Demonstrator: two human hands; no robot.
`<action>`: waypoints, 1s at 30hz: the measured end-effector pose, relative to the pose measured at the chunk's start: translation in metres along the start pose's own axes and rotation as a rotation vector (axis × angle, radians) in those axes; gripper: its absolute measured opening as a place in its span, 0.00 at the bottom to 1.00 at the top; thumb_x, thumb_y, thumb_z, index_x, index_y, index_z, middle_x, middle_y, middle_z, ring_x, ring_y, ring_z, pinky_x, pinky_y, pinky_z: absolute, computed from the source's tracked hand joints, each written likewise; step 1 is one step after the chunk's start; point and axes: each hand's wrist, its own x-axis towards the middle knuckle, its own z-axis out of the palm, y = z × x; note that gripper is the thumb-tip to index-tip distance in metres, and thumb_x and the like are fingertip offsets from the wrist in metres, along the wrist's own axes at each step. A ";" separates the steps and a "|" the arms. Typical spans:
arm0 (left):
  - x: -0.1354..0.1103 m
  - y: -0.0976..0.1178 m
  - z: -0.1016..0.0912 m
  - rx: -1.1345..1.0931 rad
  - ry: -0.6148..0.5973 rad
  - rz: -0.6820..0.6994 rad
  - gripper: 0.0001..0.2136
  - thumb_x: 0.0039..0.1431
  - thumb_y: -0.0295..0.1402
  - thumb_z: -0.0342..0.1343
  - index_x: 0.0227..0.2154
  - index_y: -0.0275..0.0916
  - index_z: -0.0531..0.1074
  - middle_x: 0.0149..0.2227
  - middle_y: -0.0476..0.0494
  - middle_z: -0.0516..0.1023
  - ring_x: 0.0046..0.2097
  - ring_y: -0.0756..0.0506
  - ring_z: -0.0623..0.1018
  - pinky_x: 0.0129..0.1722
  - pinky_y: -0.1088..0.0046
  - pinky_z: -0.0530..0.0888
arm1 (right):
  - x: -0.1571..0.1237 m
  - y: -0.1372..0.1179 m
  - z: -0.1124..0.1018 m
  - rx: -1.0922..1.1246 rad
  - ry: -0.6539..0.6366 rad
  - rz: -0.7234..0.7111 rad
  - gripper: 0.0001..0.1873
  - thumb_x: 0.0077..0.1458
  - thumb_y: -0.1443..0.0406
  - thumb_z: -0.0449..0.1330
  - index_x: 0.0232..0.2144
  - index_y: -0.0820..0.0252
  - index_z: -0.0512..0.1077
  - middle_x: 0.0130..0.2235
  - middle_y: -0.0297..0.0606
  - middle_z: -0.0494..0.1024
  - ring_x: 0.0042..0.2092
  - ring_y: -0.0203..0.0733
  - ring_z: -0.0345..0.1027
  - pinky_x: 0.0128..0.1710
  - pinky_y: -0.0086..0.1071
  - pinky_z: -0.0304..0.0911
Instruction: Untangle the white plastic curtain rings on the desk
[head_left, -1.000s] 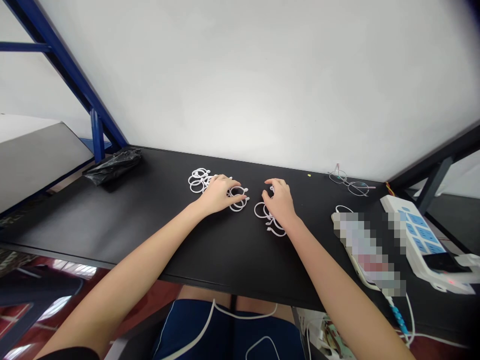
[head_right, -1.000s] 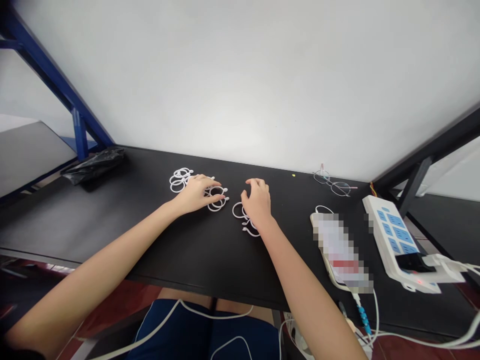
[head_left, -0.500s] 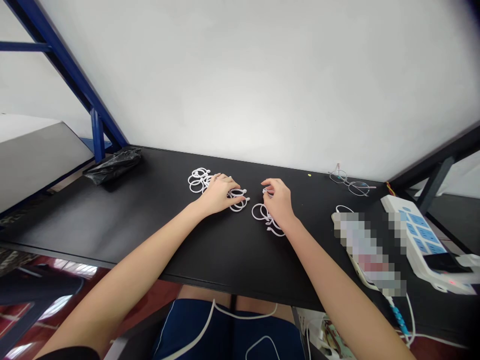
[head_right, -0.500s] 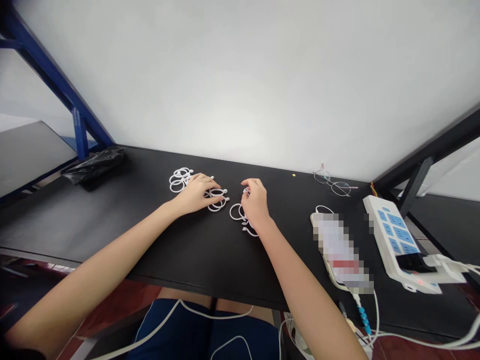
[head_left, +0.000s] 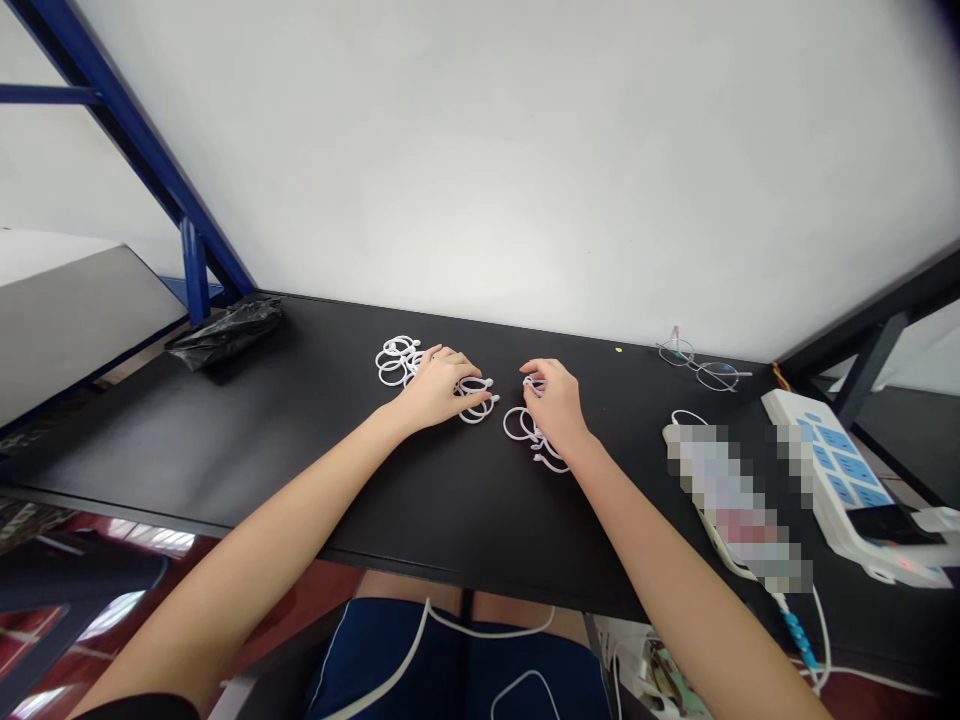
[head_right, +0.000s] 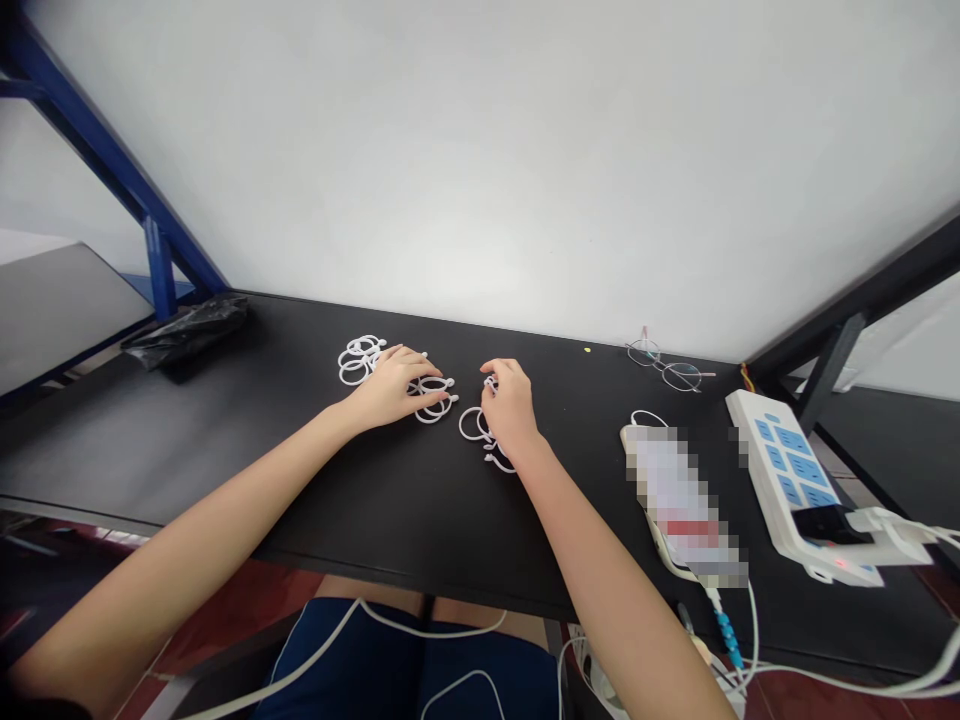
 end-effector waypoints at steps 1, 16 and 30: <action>0.000 0.000 0.000 0.001 0.000 0.001 0.16 0.59 0.47 0.57 0.40 0.40 0.77 0.42 0.43 0.79 0.49 0.39 0.73 0.61 0.51 0.57 | 0.000 0.000 0.000 0.000 0.000 0.000 0.16 0.45 0.77 0.51 0.34 0.60 0.72 0.40 0.42 0.75 0.39 0.44 0.71 0.39 0.39 0.69; -0.001 0.003 -0.002 -0.003 0.000 -0.008 0.15 0.59 0.46 0.56 0.39 0.41 0.77 0.42 0.44 0.79 0.48 0.40 0.74 0.61 0.52 0.57 | 0.000 -0.008 -0.003 0.006 0.055 -0.034 0.16 0.44 0.77 0.52 0.33 0.59 0.73 0.36 0.39 0.75 0.37 0.42 0.71 0.38 0.36 0.68; -0.002 0.014 -0.005 -0.147 0.058 0.069 0.20 0.56 0.48 0.59 0.45 0.41 0.73 0.39 0.46 0.79 0.45 0.43 0.75 0.64 0.52 0.54 | -0.005 -0.038 -0.012 0.150 0.119 -0.286 0.05 0.56 0.68 0.57 0.31 0.55 0.72 0.34 0.37 0.78 0.38 0.43 0.73 0.42 0.38 0.69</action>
